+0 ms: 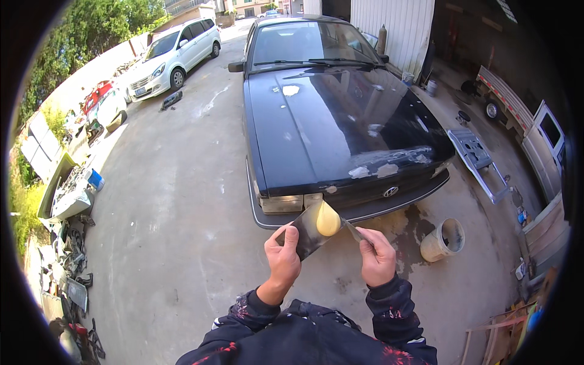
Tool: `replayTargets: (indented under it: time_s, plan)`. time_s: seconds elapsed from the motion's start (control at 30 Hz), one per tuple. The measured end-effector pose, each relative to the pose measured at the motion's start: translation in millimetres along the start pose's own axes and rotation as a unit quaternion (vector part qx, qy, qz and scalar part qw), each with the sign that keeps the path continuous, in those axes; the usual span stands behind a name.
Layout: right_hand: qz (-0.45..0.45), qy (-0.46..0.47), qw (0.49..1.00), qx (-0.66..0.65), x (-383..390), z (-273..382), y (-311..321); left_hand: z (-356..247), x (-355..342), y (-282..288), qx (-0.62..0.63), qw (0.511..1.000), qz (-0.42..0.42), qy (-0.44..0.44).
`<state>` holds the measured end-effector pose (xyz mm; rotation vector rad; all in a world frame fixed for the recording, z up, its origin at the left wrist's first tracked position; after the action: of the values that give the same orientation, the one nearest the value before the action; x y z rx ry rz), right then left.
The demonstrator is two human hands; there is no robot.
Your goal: The person applies a yellow body filler to the hood of a black car using a putty knife. They spread the filler across multiple areas of the hood, smoothing it out with the tool.
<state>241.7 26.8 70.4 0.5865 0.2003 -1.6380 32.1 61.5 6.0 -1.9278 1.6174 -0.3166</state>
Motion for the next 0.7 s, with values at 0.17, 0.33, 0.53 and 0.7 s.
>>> replayTargets:
  time_s: [0.17, 0.33, 0.53, 0.7]
  plan:
    - [-0.063, 0.119, 0.982, 0.129, 1.3, 28.2, -18.3, -11.9, 21.4, -24.7, -0.206, 0.972, 0.011, -0.115]
    - [-0.042, 0.144, 0.981, 0.12, 22.0, 30.5, -46.2, -21.5, 23.0, -32.3, -0.272, 0.946, 0.056, -0.168]
    - [0.037, -0.012, 0.99, -0.134, 9.8, -3.8, -48.0, -49.2, 14.0, -16.2, -0.259, 0.923, -0.013, -0.283]
    - [-0.079, -0.061, 0.791, -0.604, -40.9, -29.2, -15.5, -22.0, 11.2, -1.5, -0.046, 0.992, -0.014, -0.119]
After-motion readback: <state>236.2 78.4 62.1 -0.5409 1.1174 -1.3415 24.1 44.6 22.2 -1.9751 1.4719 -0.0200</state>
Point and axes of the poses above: each hand's wrist, its own x-axis away from the middle knuckle, its own y-axis out of the back of the hand, z = x × y, the point moved 7 cm from there along -x, towards the middle knuckle, and after that the axes turned 1 degree about z, right-handed, at the moved point
